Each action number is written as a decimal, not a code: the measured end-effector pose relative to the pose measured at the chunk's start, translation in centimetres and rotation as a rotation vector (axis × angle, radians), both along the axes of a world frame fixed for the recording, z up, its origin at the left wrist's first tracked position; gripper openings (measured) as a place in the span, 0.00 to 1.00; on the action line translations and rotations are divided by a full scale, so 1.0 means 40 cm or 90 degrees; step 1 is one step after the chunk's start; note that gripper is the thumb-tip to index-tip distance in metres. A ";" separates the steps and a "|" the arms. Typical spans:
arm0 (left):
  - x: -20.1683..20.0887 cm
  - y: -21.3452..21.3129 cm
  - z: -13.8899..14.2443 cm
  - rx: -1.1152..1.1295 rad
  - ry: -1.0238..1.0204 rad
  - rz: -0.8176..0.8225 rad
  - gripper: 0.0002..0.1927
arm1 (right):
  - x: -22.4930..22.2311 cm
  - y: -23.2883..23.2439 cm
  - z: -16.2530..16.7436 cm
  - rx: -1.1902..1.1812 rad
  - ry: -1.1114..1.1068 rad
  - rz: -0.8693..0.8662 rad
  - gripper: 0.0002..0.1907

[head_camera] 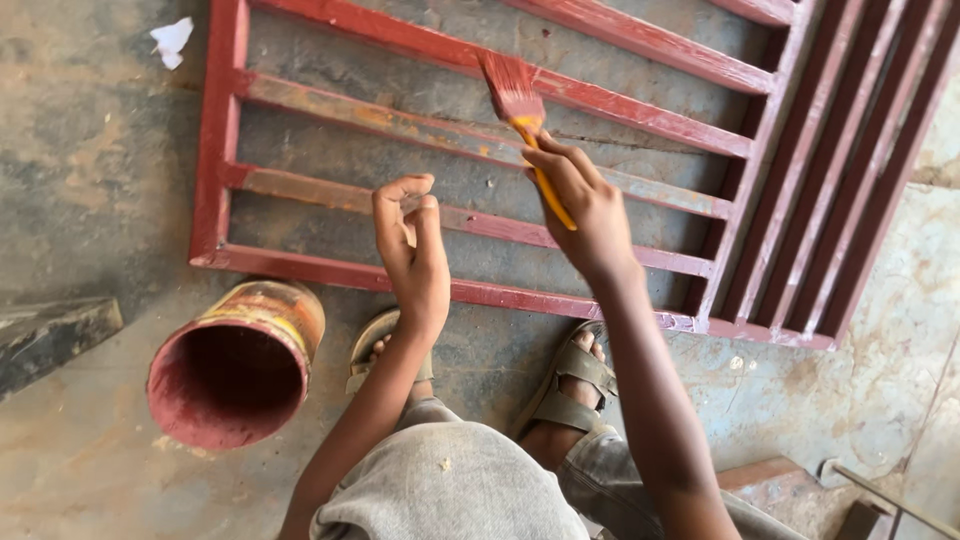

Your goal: The person paints a metal grate with red paint using a brush. They repeatedly dip the brush into a paint can and apply paint to the horizontal bars of the grate.

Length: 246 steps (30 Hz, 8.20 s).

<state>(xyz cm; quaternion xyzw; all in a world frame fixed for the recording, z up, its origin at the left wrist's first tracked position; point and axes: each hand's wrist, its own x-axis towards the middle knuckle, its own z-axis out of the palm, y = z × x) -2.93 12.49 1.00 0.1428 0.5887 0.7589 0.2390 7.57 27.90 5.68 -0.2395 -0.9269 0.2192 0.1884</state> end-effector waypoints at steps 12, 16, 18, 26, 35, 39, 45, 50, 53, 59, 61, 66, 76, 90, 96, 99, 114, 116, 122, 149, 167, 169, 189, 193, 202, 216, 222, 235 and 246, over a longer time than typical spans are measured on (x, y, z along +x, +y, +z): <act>-0.004 0.000 -0.010 0.029 -0.009 -0.001 0.09 | 0.042 -0.027 -0.012 0.025 0.041 -0.070 0.10; -0.002 0.007 -0.014 0.000 -0.012 -0.002 0.09 | 0.056 -0.015 -0.029 -0.024 -0.037 -0.101 0.10; -0.001 0.008 -0.012 -0.003 -0.020 -0.007 0.09 | 0.061 -0.011 -0.030 -0.034 -0.035 -0.072 0.09; 0.005 0.004 -0.007 0.035 0.017 -0.031 0.09 | 0.063 -0.007 -0.010 -0.074 -0.016 -0.098 0.10; 0.000 -0.016 -0.009 0.007 -0.002 -0.014 0.09 | 0.093 0.011 0.004 -0.027 -0.010 -0.132 0.11; 0.000 -0.015 -0.008 -0.016 -0.014 -0.015 0.10 | 0.077 -0.022 -0.022 -0.073 -0.016 -0.092 0.10; -0.029 -0.031 -0.011 -0.025 0.012 0.023 0.10 | 0.082 -0.045 -0.043 0.039 0.052 -0.252 0.12; -0.038 -0.035 -0.019 -0.011 0.019 0.016 0.10 | 0.070 -0.046 -0.075 0.024 0.027 -0.163 0.11; -0.031 -0.034 -0.022 -0.004 -0.017 0.018 0.11 | 0.043 -0.066 -0.095 0.035 0.044 -0.173 0.13; -0.029 -0.027 -0.019 -0.009 0.007 0.012 0.10 | -0.041 -0.085 -0.122 -0.016 -0.009 -0.096 0.15; -0.029 -0.032 -0.017 -0.014 -0.011 0.017 0.09 | -0.057 -0.095 -0.118 -0.001 0.003 -0.062 0.16; -0.034 -0.035 -0.021 -0.006 0.011 0.013 0.10 | -0.091 -0.097 -0.103 -0.001 -0.044 0.016 0.18; -0.041 -0.032 -0.030 -0.015 0.018 0.021 0.10 | -0.040 -0.099 -0.108 0.022 0.026 -0.018 0.15; -0.046 -0.045 -0.014 -0.065 0.030 -0.033 0.09 | 0.126 -0.065 -0.108 -0.003 -0.002 -0.151 0.18; -0.044 -0.057 -0.028 -0.076 0.034 -0.043 0.08 | 0.201 -0.021 -0.139 0.039 -0.036 -0.350 0.15; -0.048 -0.062 -0.037 -0.072 0.033 -0.036 0.08 | 0.241 -0.004 -0.135 0.081 0.000 -0.334 0.17; -0.029 -0.050 -0.050 -0.090 0.017 -0.046 0.09 | 0.293 -0.003 -0.076 0.008 0.022 -0.325 0.13; -0.026 -0.047 -0.052 -0.106 0.027 -0.059 0.08 | 0.293 -0.010 -0.074 0.075 0.052 -0.396 0.12; -0.025 -0.051 -0.059 -0.062 0.001 -0.061 0.09 | 0.283 0.040 -0.078 0.113 0.008 -0.441 0.16; -0.019 -0.048 -0.066 -0.079 0.012 -0.073 0.08 | 0.356 0.019 -0.135 0.073 -0.028 -0.338 0.15; -0.014 -0.042 -0.073 -0.073 0.023 -0.089 0.07 | 0.458 0.075 -0.148 0.097 -0.020 -0.368 0.14; -0.007 -0.044 -0.070 -0.073 0.012 -0.092 0.08 | 0.476 0.084 -0.139 0.052 -0.036 -0.397 0.14; -0.001 -0.068 -0.067 -0.118 0.055 -0.089 0.08 | 0.434 0.087 -0.110 0.095 0.076 -0.399 0.13; 0.000 -0.064 -0.069 -0.089 0.039 -0.100 0.08 | 0.391 0.074 -0.108 0.036 0.039 -0.400 0.13; 0.010 -0.057 -0.076 -0.091 0.026 -0.097 0.09 | 0.357 0.029 -0.042 -0.010 0.007 -0.302 0.13; -0.014 -0.056 -0.009 -0.129 0.356 -0.139 0.10 | 0.337 0.066 0.070 0.000 0.001 -0.279 0.10; -0.007 -0.050 -0.003 -0.118 0.399 -0.143 0.09 | 0.320 0.075 0.106 -0.061 -0.070 -0.237 0.10; 0.044 -0.212 -0.060 -0.134 0.268 -0.229 0.08 | 0.450 0.000 0.075 -0.374 0.584 -0.691 0.11; 0.050 -0.381 -0.037 -0.165 0.290 -0.479 0.08 | 0.490 -0.054 -0.155 -0.363 0.622 -0.740 0.16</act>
